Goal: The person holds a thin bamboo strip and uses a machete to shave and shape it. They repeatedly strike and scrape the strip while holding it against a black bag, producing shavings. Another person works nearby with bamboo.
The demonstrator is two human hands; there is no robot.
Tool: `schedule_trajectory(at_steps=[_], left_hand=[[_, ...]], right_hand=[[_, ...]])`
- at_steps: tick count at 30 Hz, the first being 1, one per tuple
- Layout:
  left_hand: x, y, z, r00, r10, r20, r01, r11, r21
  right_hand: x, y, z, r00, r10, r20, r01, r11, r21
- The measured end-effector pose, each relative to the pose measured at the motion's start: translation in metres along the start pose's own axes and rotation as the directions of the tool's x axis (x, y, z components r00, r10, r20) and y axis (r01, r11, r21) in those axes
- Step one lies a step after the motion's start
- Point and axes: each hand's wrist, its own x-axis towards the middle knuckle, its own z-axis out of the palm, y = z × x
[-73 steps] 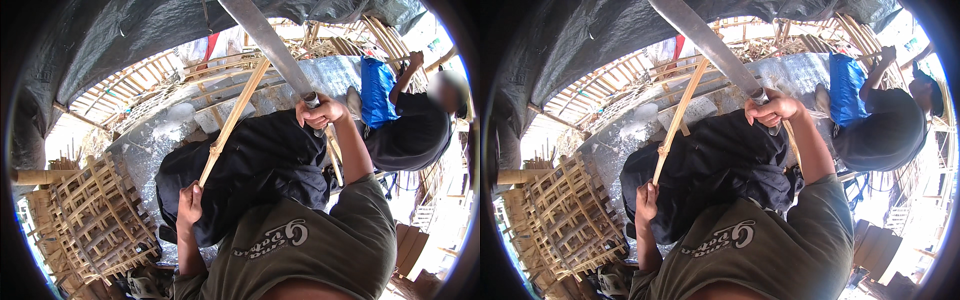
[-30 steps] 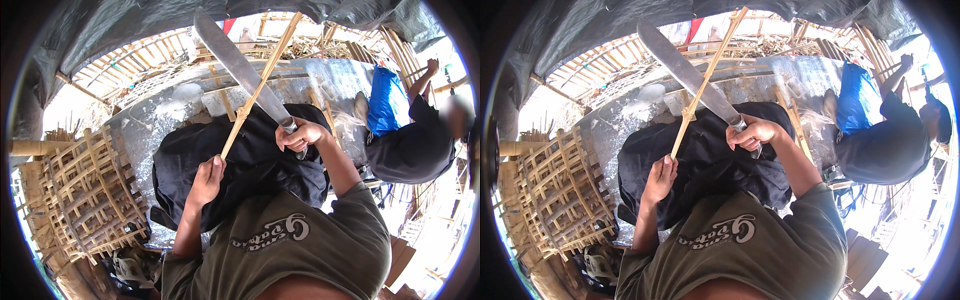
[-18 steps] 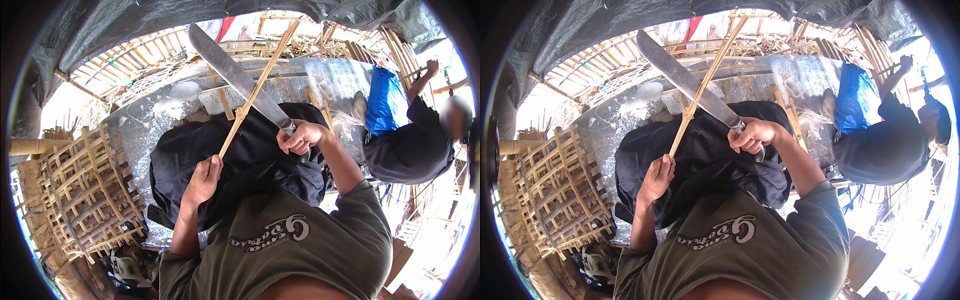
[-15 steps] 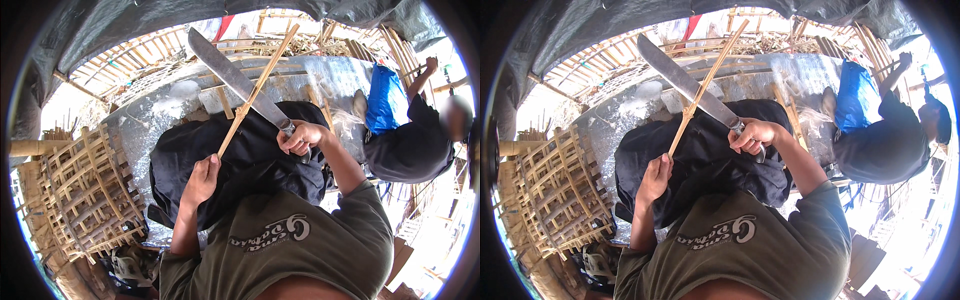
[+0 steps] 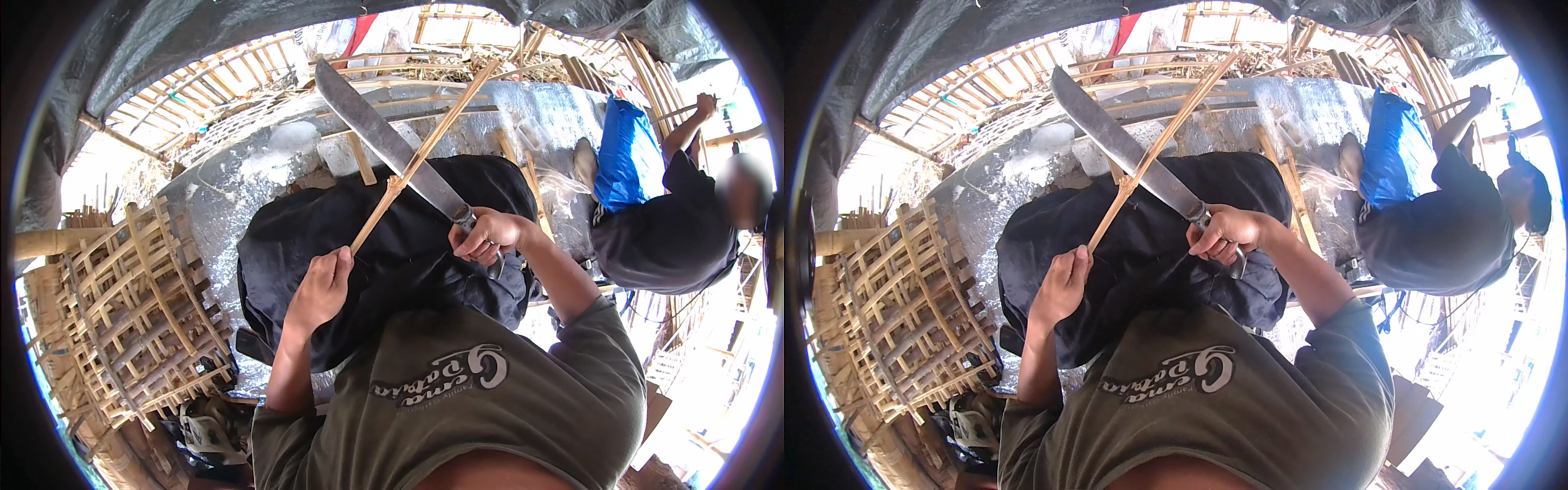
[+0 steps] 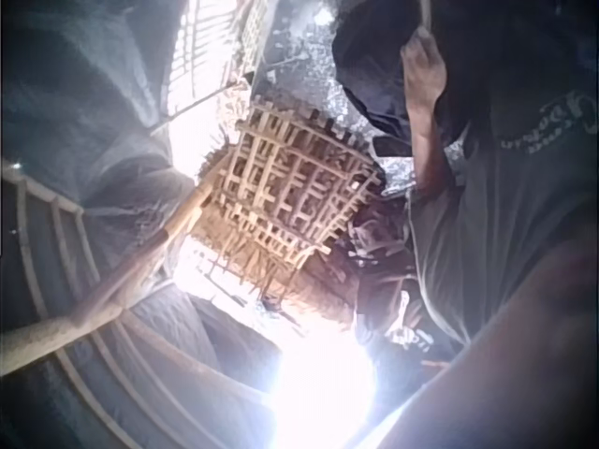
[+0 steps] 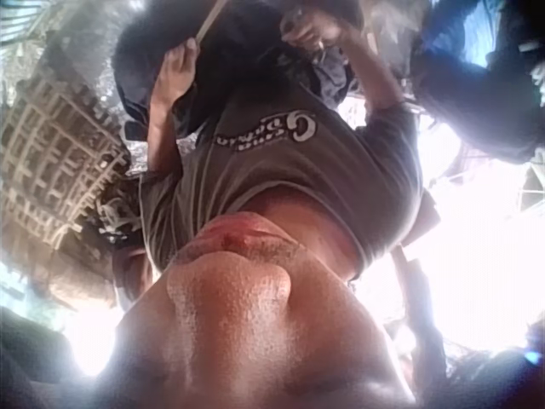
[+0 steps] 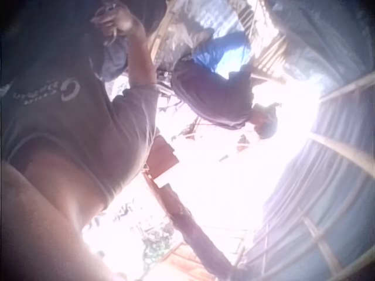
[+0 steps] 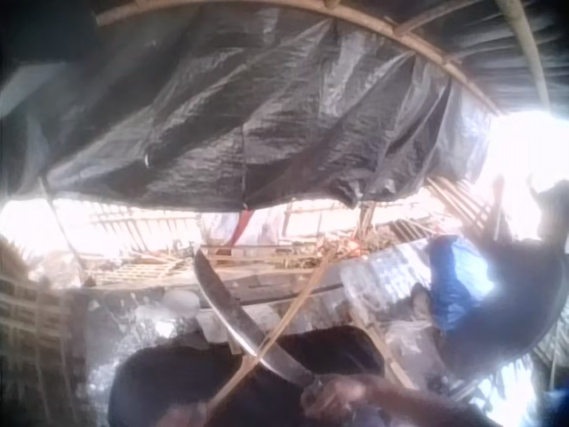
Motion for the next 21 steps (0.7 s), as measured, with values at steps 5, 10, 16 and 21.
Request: schedule_trajectory(at_steps=[5, 10, 16, 21], left_hand=[[-0.002, -0.004, 0.006, 0.98, 0.194, -0.044, -0.182, 0.965, 0.189], [0.0, -0.008, 0.007, 0.969, 0.244, -0.047, -0.23, 0.952, 0.2], [0.001, -0.002, 0.009, 0.999, -0.039, 0.039, 0.037, 0.998, 0.046], [-0.002, -0.005, 0.029, 0.992, 0.044, -0.114, -0.046, 0.999, -0.011]], right_hand=[[0.003, 0.003, 0.004, 1.0, -0.004, -0.014, 0.004, 1.0, -0.025], [0.004, 0.005, 0.002, 0.999, -0.005, -0.032, 0.004, 1.0, -0.024], [0.008, 0.006, 0.008, 0.991, -0.1, -0.086, 0.09, 0.989, -0.115], [0.023, 0.016, 0.01, 0.993, -0.084, -0.082, 0.083, 0.996, -0.016]])
